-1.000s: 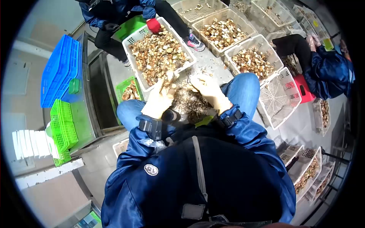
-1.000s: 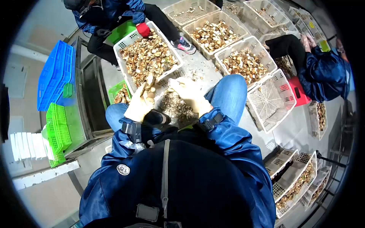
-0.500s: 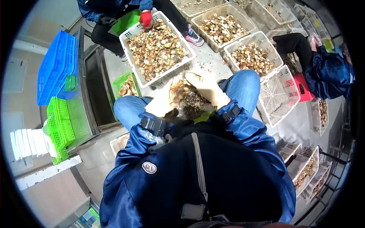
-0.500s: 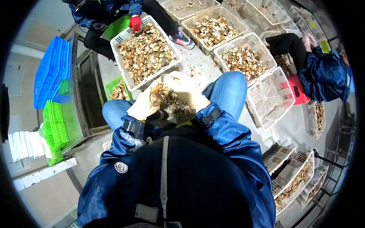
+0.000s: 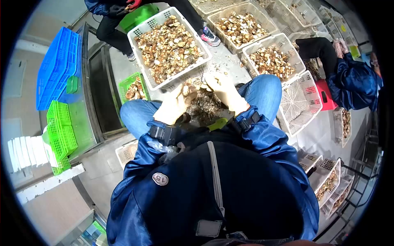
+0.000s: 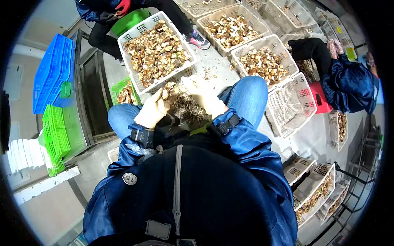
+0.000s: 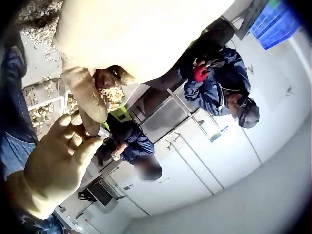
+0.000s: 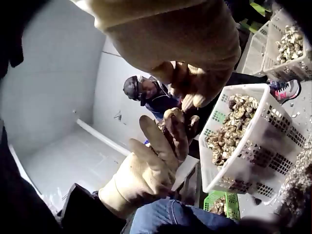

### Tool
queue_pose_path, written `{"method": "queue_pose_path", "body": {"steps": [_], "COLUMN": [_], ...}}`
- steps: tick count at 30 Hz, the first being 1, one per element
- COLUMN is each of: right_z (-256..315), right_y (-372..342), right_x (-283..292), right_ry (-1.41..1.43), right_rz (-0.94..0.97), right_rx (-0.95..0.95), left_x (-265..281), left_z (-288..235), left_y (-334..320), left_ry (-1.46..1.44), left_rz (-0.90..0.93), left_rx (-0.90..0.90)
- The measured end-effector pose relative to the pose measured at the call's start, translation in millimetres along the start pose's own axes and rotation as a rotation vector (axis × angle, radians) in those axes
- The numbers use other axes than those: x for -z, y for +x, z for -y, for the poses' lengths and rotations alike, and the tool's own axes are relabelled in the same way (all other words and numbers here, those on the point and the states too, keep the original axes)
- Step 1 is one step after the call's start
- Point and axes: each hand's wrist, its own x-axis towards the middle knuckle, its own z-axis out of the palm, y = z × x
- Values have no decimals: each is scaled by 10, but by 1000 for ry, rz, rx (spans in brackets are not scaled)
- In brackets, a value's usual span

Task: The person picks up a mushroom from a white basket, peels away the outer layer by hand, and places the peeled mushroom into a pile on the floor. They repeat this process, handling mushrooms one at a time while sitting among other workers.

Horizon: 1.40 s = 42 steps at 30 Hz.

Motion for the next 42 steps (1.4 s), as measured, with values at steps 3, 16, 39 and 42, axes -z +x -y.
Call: {"method": "queue_pose_path", "body": {"steps": [3, 16, 39, 42], "right_z": [128, 336, 257, 257], "right_y": [73, 163, 72, 73], "right_x": [64, 83, 117, 109], "right_ry": [264, 178, 39, 119], "right_rz": [205, 95, 380, 280], "right_rx": [-501, -301, -256, -265], "left_x": [50, 64, -41, -80], "left_z": [300, 411, 184, 148], "left_y": [56, 76, 252, 205], "left_ry": [-558, -1895, -753, -610], "left_rz": [157, 195, 56, -118], "left_rx": [138, 769, 393, 276]}}
